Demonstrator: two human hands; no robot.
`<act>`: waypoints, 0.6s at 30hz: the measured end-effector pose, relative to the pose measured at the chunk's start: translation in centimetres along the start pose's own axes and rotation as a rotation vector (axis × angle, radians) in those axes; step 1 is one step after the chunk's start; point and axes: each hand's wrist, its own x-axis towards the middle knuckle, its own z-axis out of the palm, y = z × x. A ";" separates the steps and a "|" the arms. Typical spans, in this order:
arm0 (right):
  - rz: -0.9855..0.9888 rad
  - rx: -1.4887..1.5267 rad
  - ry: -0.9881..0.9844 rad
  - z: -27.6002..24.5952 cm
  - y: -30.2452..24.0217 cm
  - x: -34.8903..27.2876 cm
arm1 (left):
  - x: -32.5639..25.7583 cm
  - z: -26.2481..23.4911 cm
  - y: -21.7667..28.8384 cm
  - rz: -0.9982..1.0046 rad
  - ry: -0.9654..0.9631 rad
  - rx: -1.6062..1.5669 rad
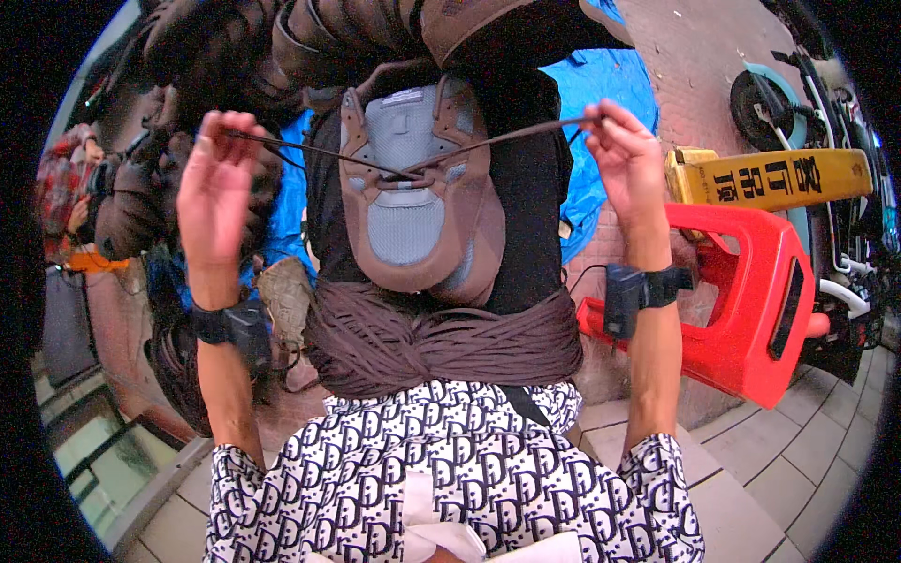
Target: Insert laces through the eyelets of a shoe upper and tie them.
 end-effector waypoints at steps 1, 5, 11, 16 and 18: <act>-0.036 0.265 -0.070 -1.1 0.2 0.6 | 0.4 -1.3 1.0 0.001 -0.030 -0.081; -0.090 0.576 -0.129 -7.7 -1.7 3.7 | 2.7 -10.2 7.7 0.075 -0.058 -0.262; -0.150 0.426 0.030 -20.9 -8.1 5.8 | 2.3 -25.6 19.3 0.185 0.257 0.042; -0.202 0.356 0.245 -27.7 -11.4 6.6 | 1.9 -35.1 23.6 0.135 0.601 0.230; -0.174 0.349 0.141 -29.6 -12.0 7.1 | 2.0 -38.3 24.1 0.069 0.582 0.204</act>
